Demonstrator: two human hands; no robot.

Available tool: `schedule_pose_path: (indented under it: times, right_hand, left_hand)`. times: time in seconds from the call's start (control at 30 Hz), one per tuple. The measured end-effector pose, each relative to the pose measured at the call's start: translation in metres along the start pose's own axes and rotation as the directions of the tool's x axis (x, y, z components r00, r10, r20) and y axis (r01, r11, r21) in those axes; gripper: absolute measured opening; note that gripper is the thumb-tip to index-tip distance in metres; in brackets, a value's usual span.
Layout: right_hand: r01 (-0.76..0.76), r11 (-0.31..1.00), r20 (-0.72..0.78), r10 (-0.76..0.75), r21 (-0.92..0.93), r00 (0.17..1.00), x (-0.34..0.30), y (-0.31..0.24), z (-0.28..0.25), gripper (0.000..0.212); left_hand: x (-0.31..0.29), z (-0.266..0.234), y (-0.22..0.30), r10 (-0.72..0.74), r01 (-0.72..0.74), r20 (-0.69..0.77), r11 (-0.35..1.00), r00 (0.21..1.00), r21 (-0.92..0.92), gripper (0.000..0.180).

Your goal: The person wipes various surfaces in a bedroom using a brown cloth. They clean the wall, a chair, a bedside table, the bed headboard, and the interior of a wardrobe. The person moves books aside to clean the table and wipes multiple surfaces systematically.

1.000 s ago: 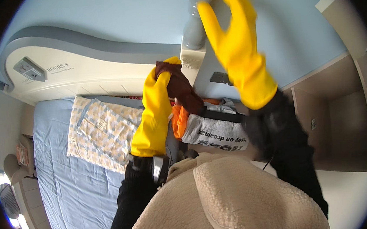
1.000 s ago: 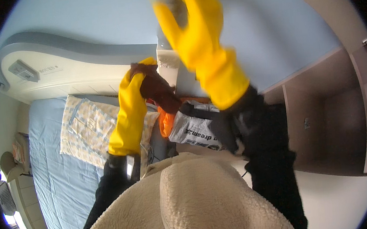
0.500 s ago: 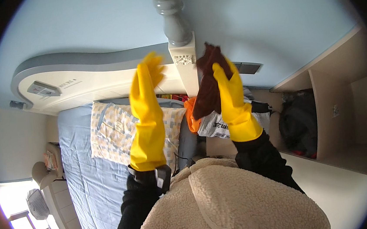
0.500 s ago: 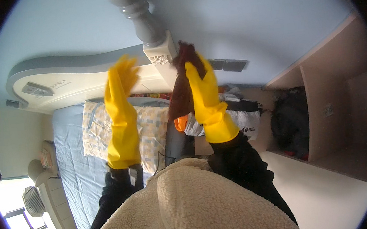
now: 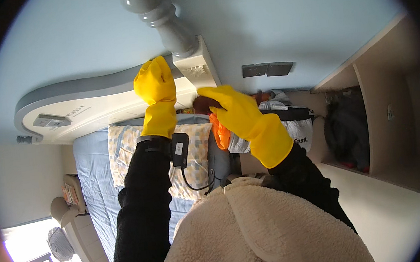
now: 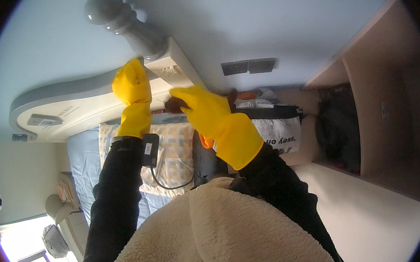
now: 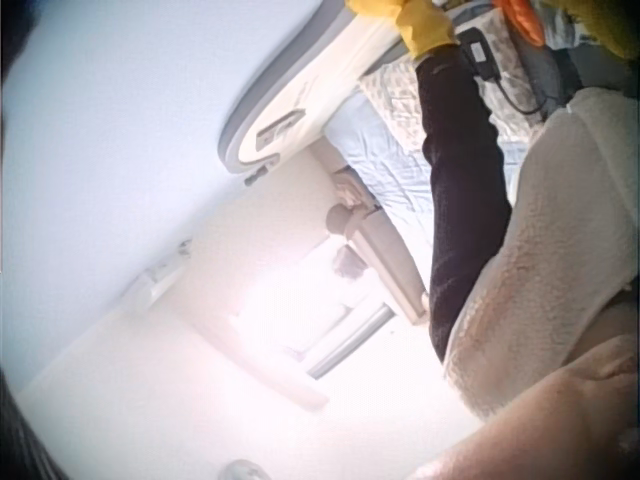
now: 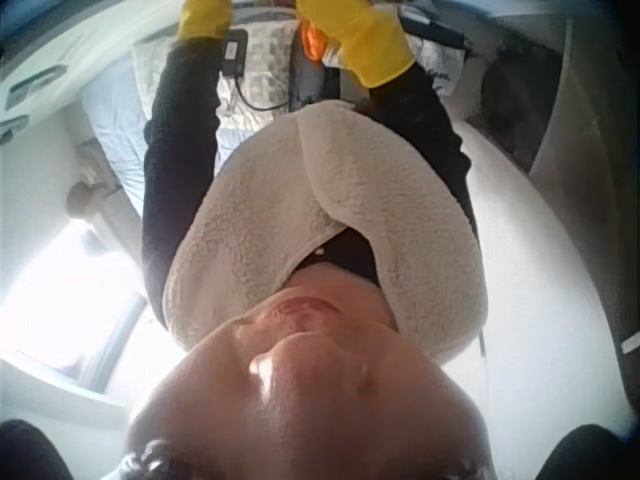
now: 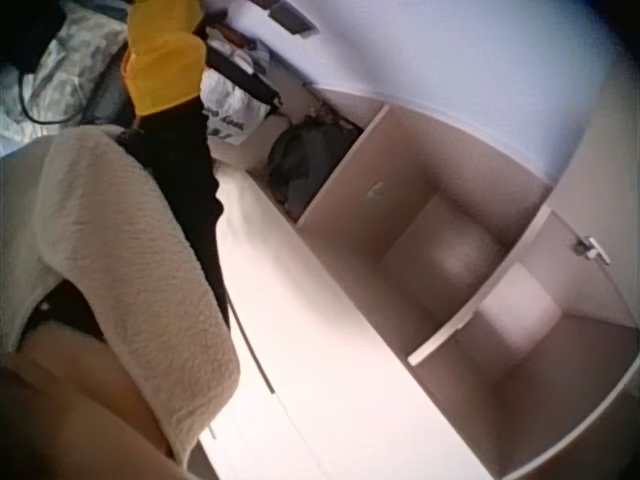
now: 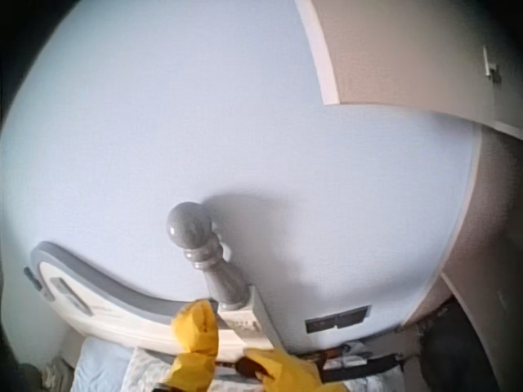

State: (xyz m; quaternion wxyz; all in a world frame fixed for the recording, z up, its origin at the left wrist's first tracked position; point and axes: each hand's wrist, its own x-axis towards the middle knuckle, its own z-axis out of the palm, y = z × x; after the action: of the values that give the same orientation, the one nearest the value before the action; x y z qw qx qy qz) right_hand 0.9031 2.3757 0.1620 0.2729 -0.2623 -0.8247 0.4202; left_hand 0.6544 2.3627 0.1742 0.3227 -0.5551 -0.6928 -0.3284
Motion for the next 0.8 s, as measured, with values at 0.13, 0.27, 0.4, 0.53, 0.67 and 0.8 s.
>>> schedule_pose_path:
  times: [0.13, 0.27, 0.4, 0.53, 0.67, 0.8]
  right_hand:
    - [-0.178, 0.920, -0.218, 0.264, 0.348, 0.939, -0.010, 0.023, -0.014, 0.043]
    - [0.048, 0.954, -0.503, 0.114, 0.297, 0.857, 0.016, 0.037, -0.016, 0.047]
    - [0.253, 0.967, -0.506, -0.237, -0.038, 0.830, 0.036, 0.060, 0.042, 0.051]
    - [0.046, 0.973, -0.472, 0.070, 0.228, 0.879, 0.018, 0.125, 0.089, 0.050]
    - [0.058, 0.978, -0.405, 0.029, 0.200, 0.914, 0.012, 0.137, 0.087, 0.050]
    - [0.071, 0.947, -0.391, 0.060, 0.314, 0.919, 0.026, 0.082, 0.053, 0.050]
  left_hand:
    - [0.000, -0.005, -0.004, 0.049, -0.049, 0.028, 0.999, 0.998, -0.016, 0.023]
    - [-0.003, -0.006, -0.003, 0.002, -0.002, 0.065, 1.000, 0.998, -0.003, 0.023]
    - [-0.005, -0.004, -0.002, -0.044, 0.039, 0.103, 0.998, 0.994, 0.054, 0.023]
    - [-0.006, -0.001, -0.003, 0.011, -0.014, 0.030, 0.995, 0.999, 0.095, 0.020]
    - [-0.006, 0.004, -0.004, 0.145, -0.140, -0.105, 0.989, 0.984, 0.054, 0.011]
    - [-0.009, 0.005, -0.004, 0.126, -0.119, -0.099, 0.990, 0.987, 0.080, 0.009]
